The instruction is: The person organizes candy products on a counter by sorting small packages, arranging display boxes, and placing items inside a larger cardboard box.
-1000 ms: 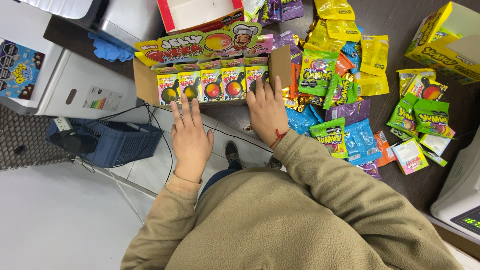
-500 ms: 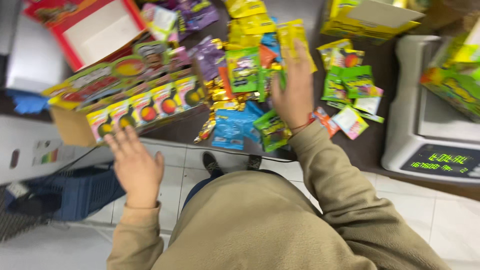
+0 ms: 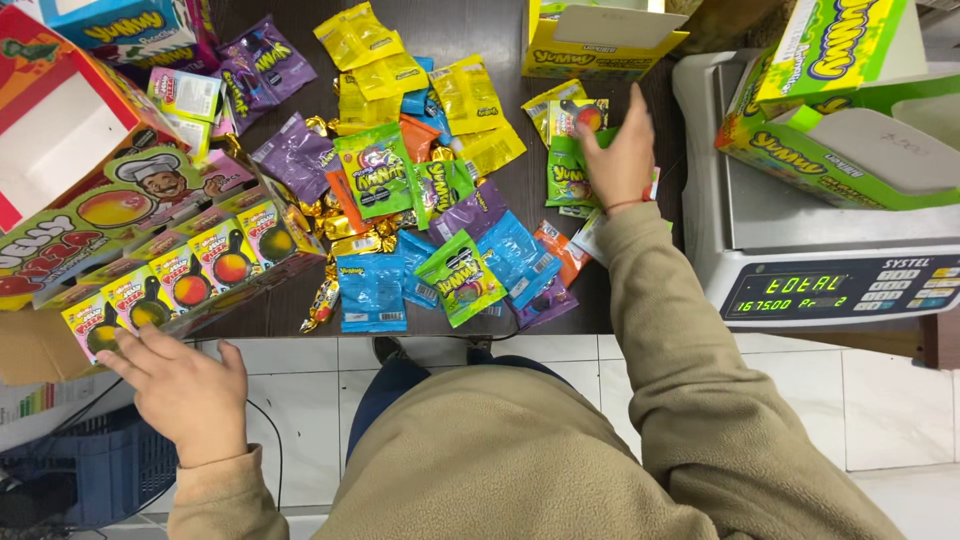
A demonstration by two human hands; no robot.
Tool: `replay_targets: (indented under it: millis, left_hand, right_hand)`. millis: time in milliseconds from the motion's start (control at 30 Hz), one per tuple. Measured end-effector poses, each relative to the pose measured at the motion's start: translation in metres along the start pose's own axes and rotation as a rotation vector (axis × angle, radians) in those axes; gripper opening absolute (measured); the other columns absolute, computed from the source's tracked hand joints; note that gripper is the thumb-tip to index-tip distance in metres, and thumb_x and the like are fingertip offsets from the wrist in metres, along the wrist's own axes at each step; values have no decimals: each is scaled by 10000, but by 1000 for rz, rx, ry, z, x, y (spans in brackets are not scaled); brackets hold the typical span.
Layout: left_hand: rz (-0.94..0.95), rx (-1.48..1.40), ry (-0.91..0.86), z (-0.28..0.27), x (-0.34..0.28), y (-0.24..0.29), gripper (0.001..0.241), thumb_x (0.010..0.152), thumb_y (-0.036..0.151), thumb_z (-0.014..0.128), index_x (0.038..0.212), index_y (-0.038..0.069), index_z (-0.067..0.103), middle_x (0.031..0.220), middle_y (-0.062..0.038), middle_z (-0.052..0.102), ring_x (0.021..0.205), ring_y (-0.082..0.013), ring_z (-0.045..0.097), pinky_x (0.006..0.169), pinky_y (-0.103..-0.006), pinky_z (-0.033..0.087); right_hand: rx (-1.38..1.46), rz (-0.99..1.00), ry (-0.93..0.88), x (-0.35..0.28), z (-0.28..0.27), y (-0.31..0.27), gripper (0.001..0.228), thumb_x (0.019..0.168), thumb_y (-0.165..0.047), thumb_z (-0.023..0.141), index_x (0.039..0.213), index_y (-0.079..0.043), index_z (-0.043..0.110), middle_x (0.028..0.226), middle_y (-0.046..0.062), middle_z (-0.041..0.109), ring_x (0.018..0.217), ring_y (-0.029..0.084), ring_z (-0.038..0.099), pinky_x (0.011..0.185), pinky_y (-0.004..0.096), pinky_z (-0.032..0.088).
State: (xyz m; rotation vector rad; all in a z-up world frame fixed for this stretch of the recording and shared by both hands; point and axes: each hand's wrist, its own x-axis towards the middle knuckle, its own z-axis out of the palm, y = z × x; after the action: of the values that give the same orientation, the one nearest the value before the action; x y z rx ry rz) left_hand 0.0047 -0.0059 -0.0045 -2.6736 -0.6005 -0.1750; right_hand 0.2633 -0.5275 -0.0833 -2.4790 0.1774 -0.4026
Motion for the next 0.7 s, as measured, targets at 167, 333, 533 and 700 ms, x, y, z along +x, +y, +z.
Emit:
replay_targets:
  millis: [167,333,533,700]
  left_hand:
    - [-8,23,54,11,1,-1,846,856,411,784,1480,-94,518,1471,-272,546,1376,-460,435,809,-492,647]
    - [-30,-34,65,11,0,0,777,850,358,769,1450,-80,540,1459,-286,545,1369,-480,448,865,-514,615]
    - [-57,-18,30,4,2,3,752,862,401,760,1421,-54,550,1454,-265,558,1388,-467,435,761,-503,643]
    - [-65,43,100,2,2,1,840,644,398,866,1368,57,610,1448,-203,562,1366,-403,529,825,-407,652]
  right_hand:
    - [-175,188,-160,23,-3,-8,1010,849,-484,882,1573,-104,289,1222,177,695,1142,438,610,912,613,442]
    - [51,30,1,37,16,29,962,712,-319,1001,1457,9,489,1278,203,647,1070,297,676,951,407,534]
    - [847,163,143,14,-13,-45,331,887,-245,852,1094,-75,659,1080,79,761,967,115,703,854,283,603]
    - [1353,361,-217,-27,-27,-150,298,1015,-166,712,1221,-124,500,1091,126,741,940,285,801,713,326,725]
